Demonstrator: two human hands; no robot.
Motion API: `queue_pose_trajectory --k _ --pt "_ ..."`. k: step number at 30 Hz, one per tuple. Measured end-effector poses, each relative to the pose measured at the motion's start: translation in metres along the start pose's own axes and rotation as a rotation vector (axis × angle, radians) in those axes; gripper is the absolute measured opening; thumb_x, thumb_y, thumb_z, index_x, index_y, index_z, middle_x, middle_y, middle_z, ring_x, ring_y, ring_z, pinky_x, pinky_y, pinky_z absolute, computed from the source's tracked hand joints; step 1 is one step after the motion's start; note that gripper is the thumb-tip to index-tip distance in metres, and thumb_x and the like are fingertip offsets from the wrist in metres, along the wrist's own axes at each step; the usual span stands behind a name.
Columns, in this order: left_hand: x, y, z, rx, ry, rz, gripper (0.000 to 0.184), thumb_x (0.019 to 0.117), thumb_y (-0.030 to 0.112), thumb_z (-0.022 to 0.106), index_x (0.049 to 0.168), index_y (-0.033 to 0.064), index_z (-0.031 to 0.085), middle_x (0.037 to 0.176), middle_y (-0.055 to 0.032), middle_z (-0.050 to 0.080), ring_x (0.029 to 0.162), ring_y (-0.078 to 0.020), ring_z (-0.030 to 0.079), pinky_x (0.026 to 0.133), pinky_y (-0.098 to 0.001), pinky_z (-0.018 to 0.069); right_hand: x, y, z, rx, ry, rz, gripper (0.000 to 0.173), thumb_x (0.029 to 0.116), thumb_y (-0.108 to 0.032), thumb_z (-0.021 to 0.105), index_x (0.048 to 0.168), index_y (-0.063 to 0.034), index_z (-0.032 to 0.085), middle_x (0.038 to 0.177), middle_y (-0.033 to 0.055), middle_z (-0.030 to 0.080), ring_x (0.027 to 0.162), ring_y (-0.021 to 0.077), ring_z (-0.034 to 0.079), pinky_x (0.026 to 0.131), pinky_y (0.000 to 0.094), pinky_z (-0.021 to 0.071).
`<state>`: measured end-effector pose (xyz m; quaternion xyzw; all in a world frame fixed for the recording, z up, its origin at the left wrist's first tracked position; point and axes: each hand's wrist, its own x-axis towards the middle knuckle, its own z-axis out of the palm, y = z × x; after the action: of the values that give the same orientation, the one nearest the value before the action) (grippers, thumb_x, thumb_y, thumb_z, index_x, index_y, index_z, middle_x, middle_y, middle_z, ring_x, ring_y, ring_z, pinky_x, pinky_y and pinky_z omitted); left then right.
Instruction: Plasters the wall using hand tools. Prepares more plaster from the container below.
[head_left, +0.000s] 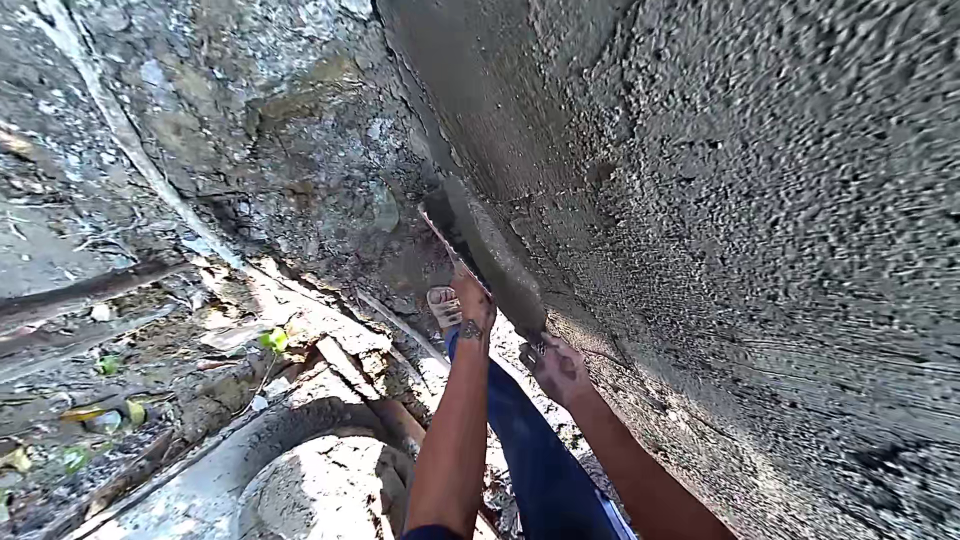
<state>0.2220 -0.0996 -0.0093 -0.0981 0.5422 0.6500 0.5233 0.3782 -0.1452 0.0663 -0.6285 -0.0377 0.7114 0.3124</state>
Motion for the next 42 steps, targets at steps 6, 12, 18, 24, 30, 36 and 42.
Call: queue_pose_trajectory --k 6,12,18,24,30,36,42 --pt "0.014 -0.017 0.007 -0.006 0.033 -0.045 0.036 0.1077 0.033 0.048 0.139 0.0157 0.05 0.119 -0.0047 0.065 0.101 -0.0124 0.064 0.083 -0.0365 0.0563 0.009 -0.001 0.0 0.107 0.071 0.002 0.028 0.1094 -0.018 0.033 0.122 -0.0011 0.052 0.105 0.0166 0.067 0.084 0.0243 0.069 0.076 0.0396 0.0605" --pt "0.035 -0.035 0.018 -0.015 0.101 -0.053 0.036 0.0953 0.017 0.068 0.129 0.0102 0.056 0.102 -0.0081 0.066 0.084 -0.015 0.065 0.07 -0.0359 0.057 0.038 -0.004 -0.005 0.117 0.082 -0.003 0.034 0.1095 -0.023 0.029 0.125 -0.0023 0.052 0.113 0.0178 0.068 0.086 0.0242 0.07 0.076 0.0372 0.0597" --pt "0.037 -0.04 0.026 0.051 0.121 -0.028 0.04 0.0937 0.018 0.071 0.131 0.0107 0.057 0.106 -0.0094 0.067 0.086 -0.0165 0.065 0.072 -0.0375 0.0574 0.048 -0.008 -0.008 0.104 0.066 -0.066 0.041 0.1109 -0.028 0.023 0.126 -0.0026 0.051 0.112 0.0172 0.07 0.089 0.0234 0.071 0.079 0.0362 0.0594" --pt "0.044 -0.045 0.025 0.079 0.128 0.015 0.038 0.0976 0.025 0.068 0.131 0.0109 0.058 0.107 -0.0094 0.068 0.088 -0.0161 0.066 0.073 -0.0381 0.0575 0.059 -0.006 -0.007 0.178 0.072 -0.046 0.038 0.11 -0.027 0.027 0.121 -0.0017 0.052 0.109 0.0198 0.07 0.086 0.0256 0.071 0.076 0.0368 0.0598" --pt "0.035 -0.039 0.028 0.144 0.146 0.025 0.042 0.0904 0.02 0.072 0.128 0.0099 0.058 0.101 -0.0094 0.067 0.079 -0.0162 0.065 0.066 -0.0368 0.0566 0.059 -0.005 -0.011 0.137 0.003 -0.067 0.045 0.1104 -0.029 0.021 0.121 -0.0016 0.055 0.108 0.0187 0.072 0.084 0.0233 0.071 0.074 0.0348 0.0587" --pt "0.022 -0.024 0.038 0.178 0.131 0.019 0.043 0.0864 0.018 0.072 0.127 0.0106 0.06 0.1 -0.0101 0.067 0.079 -0.0177 0.065 0.065 -0.0386 0.0556 0.047 -0.013 -0.011 0.158 -0.055 -0.111 0.052 0.1107 -0.031 0.017 0.124 -0.0022 0.058 0.113 0.0167 0.073 0.087 0.0199 0.071 0.077 0.0315 0.0584" --pt "0.001 -0.006 0.046 0.176 0.088 0.036 0.038 0.0881 0.016 0.071 0.124 0.0113 0.06 0.097 -0.0082 0.067 0.077 -0.0156 0.064 0.064 -0.0364 0.0551 0.022 -0.018 -0.005 0.197 -0.039 -0.161 0.048 0.1108 -0.028 0.021 0.125 -0.0009 0.058 0.113 0.0167 0.072 0.089 0.0196 0.071 0.08 0.0316 0.0588"
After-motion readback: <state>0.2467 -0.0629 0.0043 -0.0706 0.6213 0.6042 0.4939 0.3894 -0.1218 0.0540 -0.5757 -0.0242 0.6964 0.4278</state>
